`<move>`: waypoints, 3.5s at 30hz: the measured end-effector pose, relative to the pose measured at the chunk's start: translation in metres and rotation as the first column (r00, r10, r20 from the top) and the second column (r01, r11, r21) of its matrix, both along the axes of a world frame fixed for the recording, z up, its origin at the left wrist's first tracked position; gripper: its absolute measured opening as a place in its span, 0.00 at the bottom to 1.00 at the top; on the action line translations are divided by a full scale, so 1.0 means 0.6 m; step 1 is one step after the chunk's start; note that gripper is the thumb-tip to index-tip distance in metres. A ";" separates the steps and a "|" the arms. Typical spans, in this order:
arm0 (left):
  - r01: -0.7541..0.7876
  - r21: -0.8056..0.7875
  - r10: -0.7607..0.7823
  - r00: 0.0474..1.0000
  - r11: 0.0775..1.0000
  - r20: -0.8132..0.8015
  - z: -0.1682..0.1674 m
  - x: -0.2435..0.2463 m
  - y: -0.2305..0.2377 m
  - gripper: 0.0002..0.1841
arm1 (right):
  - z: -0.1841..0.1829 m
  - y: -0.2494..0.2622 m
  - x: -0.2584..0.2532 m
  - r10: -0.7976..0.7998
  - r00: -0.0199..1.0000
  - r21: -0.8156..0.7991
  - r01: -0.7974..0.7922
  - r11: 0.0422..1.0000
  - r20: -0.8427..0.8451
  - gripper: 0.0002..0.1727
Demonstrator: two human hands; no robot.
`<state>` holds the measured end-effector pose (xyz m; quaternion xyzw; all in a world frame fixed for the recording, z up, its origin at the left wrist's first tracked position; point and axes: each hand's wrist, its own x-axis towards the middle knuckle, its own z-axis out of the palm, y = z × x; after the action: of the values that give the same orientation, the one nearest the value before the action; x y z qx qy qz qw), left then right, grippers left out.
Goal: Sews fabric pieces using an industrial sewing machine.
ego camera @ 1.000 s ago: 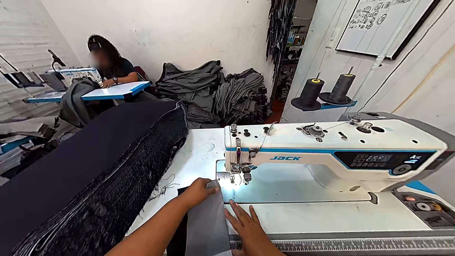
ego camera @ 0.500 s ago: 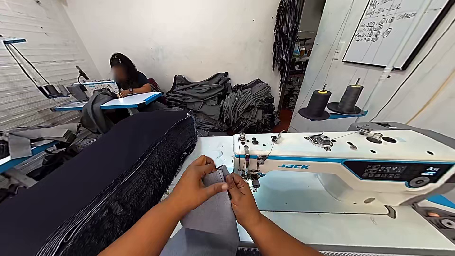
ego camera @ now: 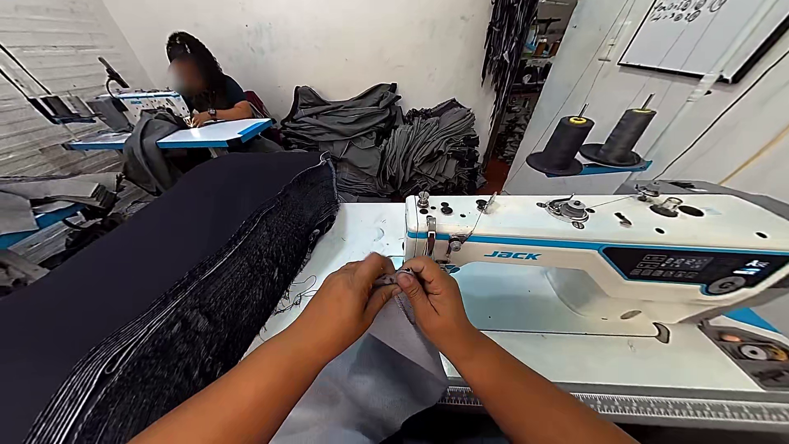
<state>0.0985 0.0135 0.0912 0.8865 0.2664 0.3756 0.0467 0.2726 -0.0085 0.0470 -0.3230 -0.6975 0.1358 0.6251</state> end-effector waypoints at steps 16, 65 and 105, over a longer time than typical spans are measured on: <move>-0.443 -0.569 0.002 0.790 0.692 -0.613 -0.158 0.060 0.140 0.18 | -0.184 -0.154 -0.003 0.429 0.768 -0.820 -0.564 0.100 -0.476 0.06; -0.358 -0.325 0.185 0.869 0.875 -0.458 -0.211 0.139 0.221 0.15 | -0.154 0.004 0.070 0.221 0.664 -0.637 0.487 0.598 0.714 0.43; 0.284 0.070 -0.258 0.932 0.956 -0.256 0.073 0.006 -0.006 0.13 | 0.004 -0.057 0.012 0.055 0.996 -0.091 -0.062 0.994 -0.074 0.14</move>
<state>0.1020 0.0099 0.1349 0.9554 0.1249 0.2672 0.0177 0.2799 -0.0430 0.0495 -0.3262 -0.6769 0.1979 0.6295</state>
